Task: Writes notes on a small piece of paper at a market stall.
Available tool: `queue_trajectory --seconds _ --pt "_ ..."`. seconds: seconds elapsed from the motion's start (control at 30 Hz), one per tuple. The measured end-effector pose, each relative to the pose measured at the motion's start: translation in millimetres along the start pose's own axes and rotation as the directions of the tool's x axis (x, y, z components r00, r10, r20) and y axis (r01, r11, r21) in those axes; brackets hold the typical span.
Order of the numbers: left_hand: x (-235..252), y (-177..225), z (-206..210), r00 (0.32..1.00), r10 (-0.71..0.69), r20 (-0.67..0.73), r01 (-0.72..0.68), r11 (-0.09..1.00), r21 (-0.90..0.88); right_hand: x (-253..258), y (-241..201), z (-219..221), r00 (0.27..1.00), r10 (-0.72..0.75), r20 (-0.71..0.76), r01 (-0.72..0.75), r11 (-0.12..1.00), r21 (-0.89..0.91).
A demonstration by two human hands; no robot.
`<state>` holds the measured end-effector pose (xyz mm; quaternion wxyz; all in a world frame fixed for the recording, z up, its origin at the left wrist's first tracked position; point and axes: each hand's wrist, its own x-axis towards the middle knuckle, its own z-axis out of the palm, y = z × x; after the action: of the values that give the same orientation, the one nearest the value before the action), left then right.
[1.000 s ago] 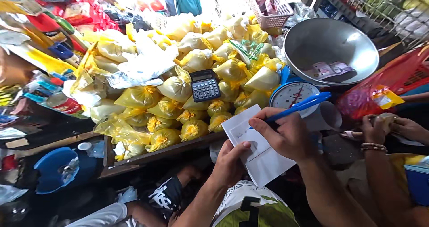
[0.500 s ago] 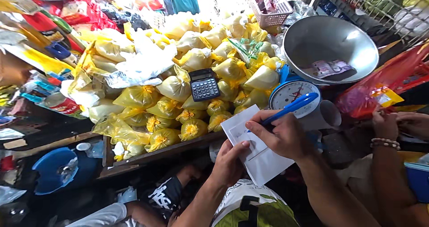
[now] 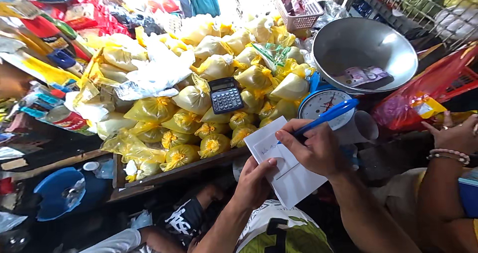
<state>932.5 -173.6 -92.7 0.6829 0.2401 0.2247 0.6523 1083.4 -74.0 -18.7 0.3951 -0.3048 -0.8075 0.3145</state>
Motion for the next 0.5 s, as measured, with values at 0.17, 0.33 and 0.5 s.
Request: queue_trajectory --seconds 0.17,0.33,0.5 --pt "-0.4 -2.1 -2.1 1.000 -0.011 0.000 0.011 1.000 0.005 -0.5 2.8 -0.3 1.000 0.012 0.029 -0.012 1.000 0.002" --pt "-0.2 -1.7 -1.6 1.000 0.009 0.001 -0.009 1.000 0.020 2.7 -2.5 0.8 0.999 0.034 0.009 -0.034 0.999 0.018" --pt "-2.2 1.5 -3.1 0.999 0.020 -0.027 -0.019 1.000 0.023 5.1 -0.1 -7.8 0.996 0.086 -0.037 -0.074 0.962 0.264"
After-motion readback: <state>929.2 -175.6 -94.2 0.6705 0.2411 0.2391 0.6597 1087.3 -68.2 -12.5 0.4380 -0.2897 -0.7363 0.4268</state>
